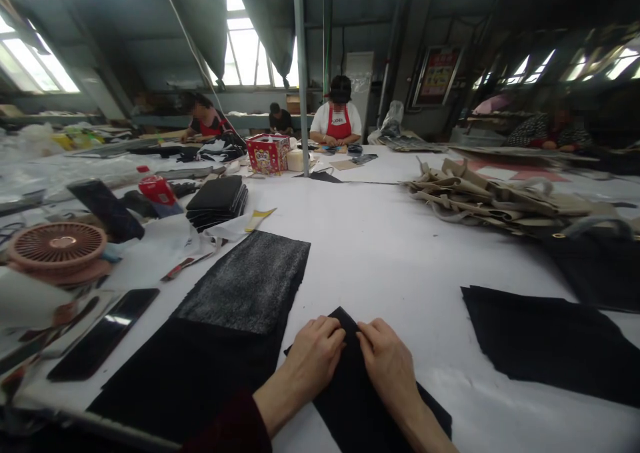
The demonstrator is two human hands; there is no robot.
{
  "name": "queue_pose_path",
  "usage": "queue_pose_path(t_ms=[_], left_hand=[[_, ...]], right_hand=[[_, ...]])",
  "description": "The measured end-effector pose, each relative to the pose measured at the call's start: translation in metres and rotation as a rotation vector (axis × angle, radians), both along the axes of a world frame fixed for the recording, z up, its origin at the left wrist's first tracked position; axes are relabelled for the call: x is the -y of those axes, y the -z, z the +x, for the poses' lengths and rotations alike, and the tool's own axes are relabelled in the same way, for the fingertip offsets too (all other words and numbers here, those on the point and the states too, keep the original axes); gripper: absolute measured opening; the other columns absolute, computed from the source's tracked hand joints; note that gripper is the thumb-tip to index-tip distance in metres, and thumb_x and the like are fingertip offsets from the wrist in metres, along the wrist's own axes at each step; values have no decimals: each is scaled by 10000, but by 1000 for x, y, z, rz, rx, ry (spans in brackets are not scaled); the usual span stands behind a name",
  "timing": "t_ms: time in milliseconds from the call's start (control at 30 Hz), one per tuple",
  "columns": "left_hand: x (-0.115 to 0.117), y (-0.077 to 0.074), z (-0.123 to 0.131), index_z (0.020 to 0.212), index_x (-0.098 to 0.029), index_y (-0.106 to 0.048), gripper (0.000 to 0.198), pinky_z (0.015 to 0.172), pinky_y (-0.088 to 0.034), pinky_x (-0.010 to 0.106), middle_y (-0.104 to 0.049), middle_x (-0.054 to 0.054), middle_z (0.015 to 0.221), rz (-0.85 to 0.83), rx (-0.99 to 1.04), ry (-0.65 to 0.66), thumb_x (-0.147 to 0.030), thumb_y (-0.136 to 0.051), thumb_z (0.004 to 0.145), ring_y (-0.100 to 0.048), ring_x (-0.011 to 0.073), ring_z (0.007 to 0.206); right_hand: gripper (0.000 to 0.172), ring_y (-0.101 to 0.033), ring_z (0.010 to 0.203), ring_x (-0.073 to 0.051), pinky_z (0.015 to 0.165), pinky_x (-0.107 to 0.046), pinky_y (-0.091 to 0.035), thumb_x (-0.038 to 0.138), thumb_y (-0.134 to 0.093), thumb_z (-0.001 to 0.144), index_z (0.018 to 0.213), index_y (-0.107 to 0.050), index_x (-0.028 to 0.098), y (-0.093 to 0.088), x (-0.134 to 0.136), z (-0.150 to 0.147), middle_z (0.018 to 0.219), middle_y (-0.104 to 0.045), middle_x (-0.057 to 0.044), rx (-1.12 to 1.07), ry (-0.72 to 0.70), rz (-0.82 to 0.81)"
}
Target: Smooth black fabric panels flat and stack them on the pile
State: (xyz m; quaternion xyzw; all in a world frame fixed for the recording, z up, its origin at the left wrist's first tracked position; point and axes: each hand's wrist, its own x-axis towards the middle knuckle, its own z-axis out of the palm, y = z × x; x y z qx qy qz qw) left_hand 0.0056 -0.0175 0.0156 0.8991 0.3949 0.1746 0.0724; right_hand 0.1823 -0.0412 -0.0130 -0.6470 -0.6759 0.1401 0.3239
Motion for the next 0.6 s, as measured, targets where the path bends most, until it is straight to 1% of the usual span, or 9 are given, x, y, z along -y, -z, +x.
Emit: queue_pose_path(t_ms=[100, 167, 233, 333, 400, 467, 600], left_hand=[[-3, 1, 1, 955, -188, -613, 140, 805, -512, 372, -612, 45, 979, 3, 8, 1, -101, -509, 921, -574, 216, 920], [-5, 2, 0, 994, -188, -615, 148, 800, -511, 381, -614, 49, 983, 9, 12, -2, -112, -509, 925, -574, 222, 916], [-7, 3, -1, 1098, -185, -602, 208, 818, -507, 397, -618, 60, 1014, 18, 22, -10, -115, -505, 928, -573, 231, 934], [-11, 7, -3, 1313, -167, -504, 372, 848, -498, 414, -619, 87, 1074, 32, 21, -10, -120, -476, 946, -568, 240, 965], [-13, 9, -4, 1408, -172, -429, 451, 856, -494, 418, -612, 99, 1102, 40, 0, -3, -125, -452, 960, -565, 242, 978], [-14, 10, -4, 1438, -198, -410, 481, 867, -490, 422, -603, 102, 1123, 48, -23, 4, -123, -439, 964, -564, 241, 990], [-14, 10, -4, 1405, -243, -472, 467, 881, -482, 428, -592, 96, 1149, 58, -53, -11, -124, -454, 954, -566, 241, 996]], right_hand=[[266, -565, 784, -190, 673, -292, -433, 130, -430, 960, 1078, -661, 192, 11, 6, -7, 834, -590, -56, 230, -5, 273], [285, -556, 781, -184, 676, -285, -438, 91, -409, 963, 1115, -640, 157, 12, 7, -8, 831, -576, -63, 312, -38, 378], [300, -544, 774, -185, 678, -291, -441, 58, -392, 956, 1127, -629, 125, 11, 6, -9, 831, -565, -70, 364, -74, 434], [318, -519, 740, -189, 661, -312, -439, 39, -374, 946, 1138, -620, 100, 8, 6, -9, 826, -557, -75, 426, -97, 471], [335, -512, 732, -192, 654, -322, -438, 34, -359, 942, 1145, -617, 99, 8, 6, -10, 822, -557, -77, 450, -99, 471], [345, -514, 742, -197, 654, -328, -441, 33, -349, 940, 1152, -614, 98, 9, 7, -10, 825, -559, -80, 455, -111, 454], [342, -515, 746, -201, 660, -341, -444, 34, -357, 937, 1168, -605, 80, 12, 7, -11, 826, -563, -83, 444, -142, 438]])
